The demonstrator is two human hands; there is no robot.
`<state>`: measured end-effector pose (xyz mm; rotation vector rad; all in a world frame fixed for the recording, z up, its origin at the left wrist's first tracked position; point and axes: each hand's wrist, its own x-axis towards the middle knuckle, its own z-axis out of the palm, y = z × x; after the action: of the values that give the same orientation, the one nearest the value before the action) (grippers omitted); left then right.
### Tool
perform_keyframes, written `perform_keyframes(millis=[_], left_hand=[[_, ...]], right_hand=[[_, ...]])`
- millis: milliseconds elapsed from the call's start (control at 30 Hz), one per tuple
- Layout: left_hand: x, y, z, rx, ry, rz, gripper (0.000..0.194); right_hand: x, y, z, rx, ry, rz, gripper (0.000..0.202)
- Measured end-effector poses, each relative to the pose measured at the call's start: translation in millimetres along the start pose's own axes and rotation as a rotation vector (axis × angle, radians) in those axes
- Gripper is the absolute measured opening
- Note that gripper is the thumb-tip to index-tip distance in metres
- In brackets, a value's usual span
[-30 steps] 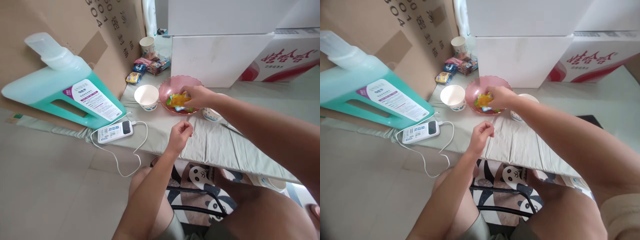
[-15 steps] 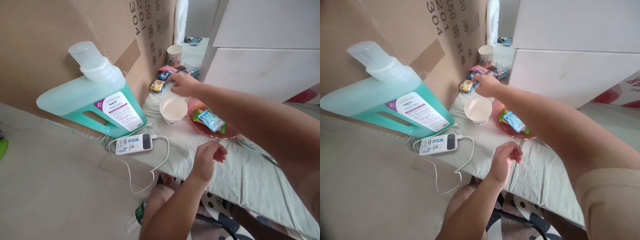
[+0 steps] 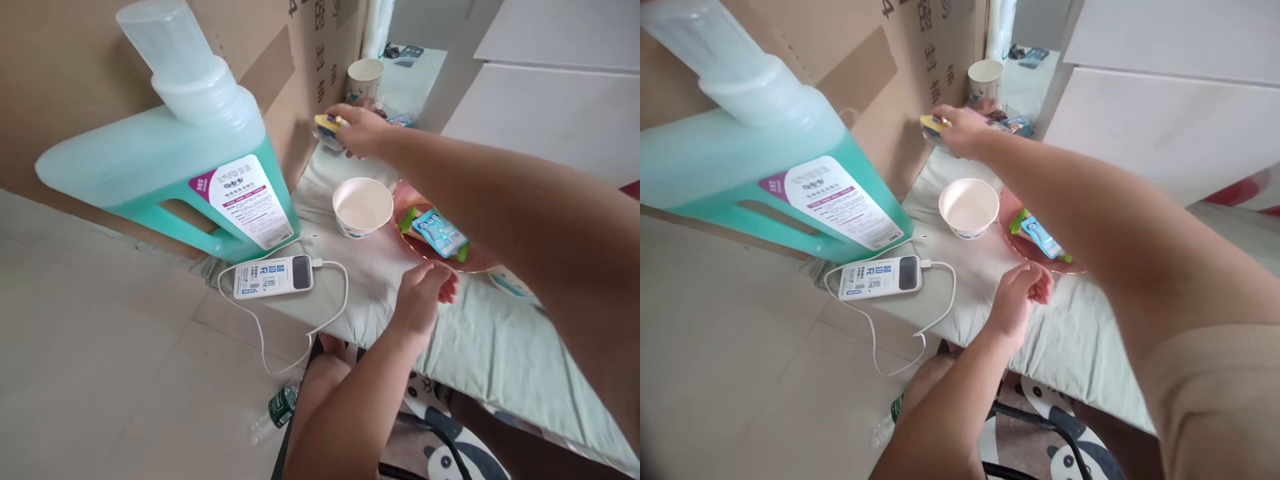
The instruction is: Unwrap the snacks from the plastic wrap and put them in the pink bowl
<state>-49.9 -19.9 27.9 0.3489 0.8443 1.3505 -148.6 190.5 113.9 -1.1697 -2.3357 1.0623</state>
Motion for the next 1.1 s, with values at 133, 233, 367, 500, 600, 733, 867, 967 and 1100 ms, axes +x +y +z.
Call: perform_keyframes(millis=[133,233,367,500,600,733,867,967,1100], left_hand=[[-6,-5,2.1,-0.037,-0.015,0.032,0.029],[-16,-9,5.5,-0.086,-0.144,-0.004,0.043],[-25,-31,18.2,0.023,-0.363,-0.095,0.059],[-20,-65,25.6,0.313,-0.280,-0.009,0.055],[-9,-80,20.1,0.632,-0.165,0.188,0.054],[5,-84,9.7,1.004,-0.090,0.495,0.069],[13,-85,7.3,1.177,-0.107,0.650,0.049],[15,-85,7.7,1.247,-0.149,0.657,0.045],[13,-86,6.3,1.231,-0.201,0.585,0.051]], right_hand=[[-141,12,-47,0.525,0.067,-0.101,0.055],[-265,55,-50,0.824,0.223,-0.026,0.037],[-369,116,-17,0.928,0.361,0.240,0.042],[-400,157,-8,0.750,0.263,0.294,0.061],[-412,186,-30,0.242,0.426,0.311,0.047],[-421,230,-59,-0.343,0.593,0.357,0.037],[-417,255,-68,-0.516,0.532,0.468,0.036],[-419,248,-71,-0.470,0.482,0.471,0.026],[-433,213,-72,-0.091,0.361,0.446,0.023]])
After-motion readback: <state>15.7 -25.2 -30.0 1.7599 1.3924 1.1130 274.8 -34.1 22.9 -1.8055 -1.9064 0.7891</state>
